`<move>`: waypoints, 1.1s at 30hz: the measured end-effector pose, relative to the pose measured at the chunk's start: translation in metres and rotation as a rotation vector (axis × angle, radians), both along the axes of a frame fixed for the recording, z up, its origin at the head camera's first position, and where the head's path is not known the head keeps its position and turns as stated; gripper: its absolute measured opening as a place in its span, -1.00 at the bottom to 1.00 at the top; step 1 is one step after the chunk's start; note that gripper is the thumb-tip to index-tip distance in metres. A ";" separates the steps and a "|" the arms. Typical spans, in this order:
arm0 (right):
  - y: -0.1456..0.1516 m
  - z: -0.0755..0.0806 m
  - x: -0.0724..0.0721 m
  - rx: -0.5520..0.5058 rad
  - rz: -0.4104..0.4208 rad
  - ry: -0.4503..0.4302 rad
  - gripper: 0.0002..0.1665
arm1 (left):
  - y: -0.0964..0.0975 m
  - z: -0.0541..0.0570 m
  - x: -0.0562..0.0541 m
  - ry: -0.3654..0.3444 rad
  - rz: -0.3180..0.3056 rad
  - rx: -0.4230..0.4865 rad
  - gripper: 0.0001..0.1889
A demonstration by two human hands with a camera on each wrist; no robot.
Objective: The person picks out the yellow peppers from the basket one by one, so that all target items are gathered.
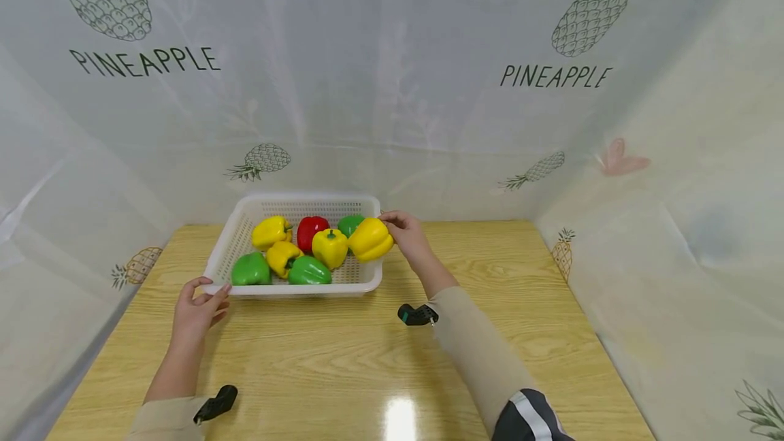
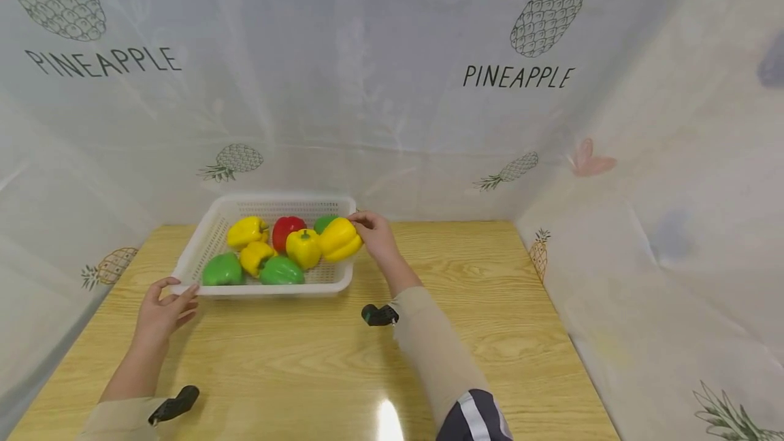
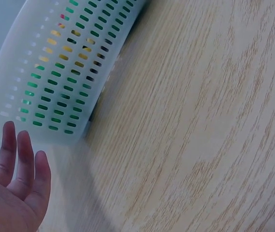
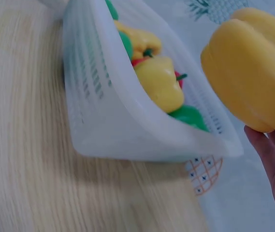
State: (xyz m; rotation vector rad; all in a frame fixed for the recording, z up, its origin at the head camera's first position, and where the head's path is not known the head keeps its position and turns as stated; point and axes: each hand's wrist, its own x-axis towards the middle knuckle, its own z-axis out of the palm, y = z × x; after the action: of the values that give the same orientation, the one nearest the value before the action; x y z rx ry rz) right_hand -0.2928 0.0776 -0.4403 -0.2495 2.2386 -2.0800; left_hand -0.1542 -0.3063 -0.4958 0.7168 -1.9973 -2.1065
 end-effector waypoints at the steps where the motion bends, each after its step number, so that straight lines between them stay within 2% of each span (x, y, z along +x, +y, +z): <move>1: 0.003 -0.001 -0.001 0.007 -0.003 0.001 -0.81 | 0.000 0.000 0.000 0.001 0.001 0.006 -0.61; 14: 0.039 -0.008 -0.015 0.063 -0.041 -0.055 -0.77 | -0.002 -0.002 -0.002 -0.008 0.000 0.001 -0.62; 25: 0.063 -0.030 -0.022 0.058 -0.073 -0.143 -0.75 | -0.001 -0.001 -0.003 -0.005 0.005 -0.002 -0.62; 33: 0.070 -0.043 -0.030 0.204 -0.010 -0.190 -0.77 | -0.001 -0.002 -0.002 -0.004 0.008 0.022 -0.62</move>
State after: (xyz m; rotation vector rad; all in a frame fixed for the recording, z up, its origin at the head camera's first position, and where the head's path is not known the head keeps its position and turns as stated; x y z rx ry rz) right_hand -0.3225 0.1475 -0.4836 -0.0262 2.3149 -1.7772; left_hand -0.1562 -0.3076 -0.4978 0.7321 -1.9722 -2.1276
